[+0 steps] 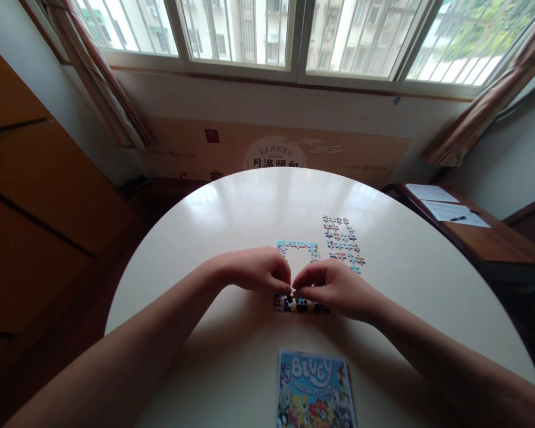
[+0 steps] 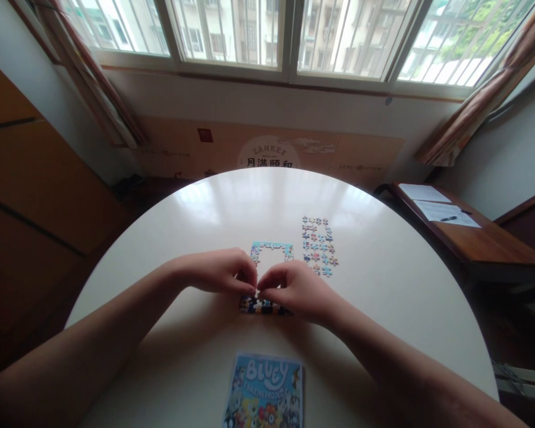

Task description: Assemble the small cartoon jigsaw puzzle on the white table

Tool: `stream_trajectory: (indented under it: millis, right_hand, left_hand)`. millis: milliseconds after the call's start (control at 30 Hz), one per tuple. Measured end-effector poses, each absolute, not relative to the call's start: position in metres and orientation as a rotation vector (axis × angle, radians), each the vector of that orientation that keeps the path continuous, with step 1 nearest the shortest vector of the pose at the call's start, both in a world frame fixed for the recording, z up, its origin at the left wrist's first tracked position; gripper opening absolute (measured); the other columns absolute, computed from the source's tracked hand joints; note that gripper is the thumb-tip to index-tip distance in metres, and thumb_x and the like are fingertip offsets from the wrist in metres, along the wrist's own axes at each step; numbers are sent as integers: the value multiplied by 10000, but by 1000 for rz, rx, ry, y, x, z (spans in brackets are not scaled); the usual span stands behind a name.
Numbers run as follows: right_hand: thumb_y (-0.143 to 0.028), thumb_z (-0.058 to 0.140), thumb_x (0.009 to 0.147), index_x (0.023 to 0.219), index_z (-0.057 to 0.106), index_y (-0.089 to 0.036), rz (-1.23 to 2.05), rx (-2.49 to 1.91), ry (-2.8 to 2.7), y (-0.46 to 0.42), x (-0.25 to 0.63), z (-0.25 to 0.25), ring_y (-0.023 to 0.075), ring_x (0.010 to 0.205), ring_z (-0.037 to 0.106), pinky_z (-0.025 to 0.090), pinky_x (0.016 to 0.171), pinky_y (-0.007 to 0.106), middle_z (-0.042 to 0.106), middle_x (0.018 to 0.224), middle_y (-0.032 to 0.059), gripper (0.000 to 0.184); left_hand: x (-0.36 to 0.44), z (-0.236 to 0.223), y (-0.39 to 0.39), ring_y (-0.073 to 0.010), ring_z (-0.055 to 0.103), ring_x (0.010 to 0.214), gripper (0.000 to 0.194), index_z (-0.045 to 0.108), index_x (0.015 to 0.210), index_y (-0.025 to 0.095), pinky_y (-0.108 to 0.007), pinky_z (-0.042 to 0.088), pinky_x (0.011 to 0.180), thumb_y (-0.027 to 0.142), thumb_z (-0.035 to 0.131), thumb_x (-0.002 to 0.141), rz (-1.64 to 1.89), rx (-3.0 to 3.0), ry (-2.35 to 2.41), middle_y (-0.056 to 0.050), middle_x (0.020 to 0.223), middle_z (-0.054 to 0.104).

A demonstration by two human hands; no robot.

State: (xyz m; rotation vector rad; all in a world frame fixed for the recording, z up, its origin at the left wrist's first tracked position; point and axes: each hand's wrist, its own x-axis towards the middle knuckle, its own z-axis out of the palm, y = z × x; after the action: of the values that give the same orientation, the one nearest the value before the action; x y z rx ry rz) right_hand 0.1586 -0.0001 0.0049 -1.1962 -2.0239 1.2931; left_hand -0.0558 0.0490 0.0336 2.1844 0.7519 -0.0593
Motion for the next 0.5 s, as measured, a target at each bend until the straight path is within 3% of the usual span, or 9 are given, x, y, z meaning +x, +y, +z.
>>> stream_trajectory:
  millis: [367,500]
  right_hand:
    - [-188,659,796,897,776,-205,1283,-1217,-1977,0,160,6,177,814,710,527,735,288,778,864,41,156]
    - [-157,620,813,938,780,-227,1046,-1261,-2112,4,169,12,161,777,697,519,744,291,778,863,23,215]
  left_hand:
    - [-56,32,51,-132,590,659,185,771,853,157,-235,401,587,247,609,838,-52,2194,704,-24,735,709]
    - [-56,32,49,-140,602,687,175,766,860,184,-246,416,619,197,598,813,-39,2232,731,-20,773,722]
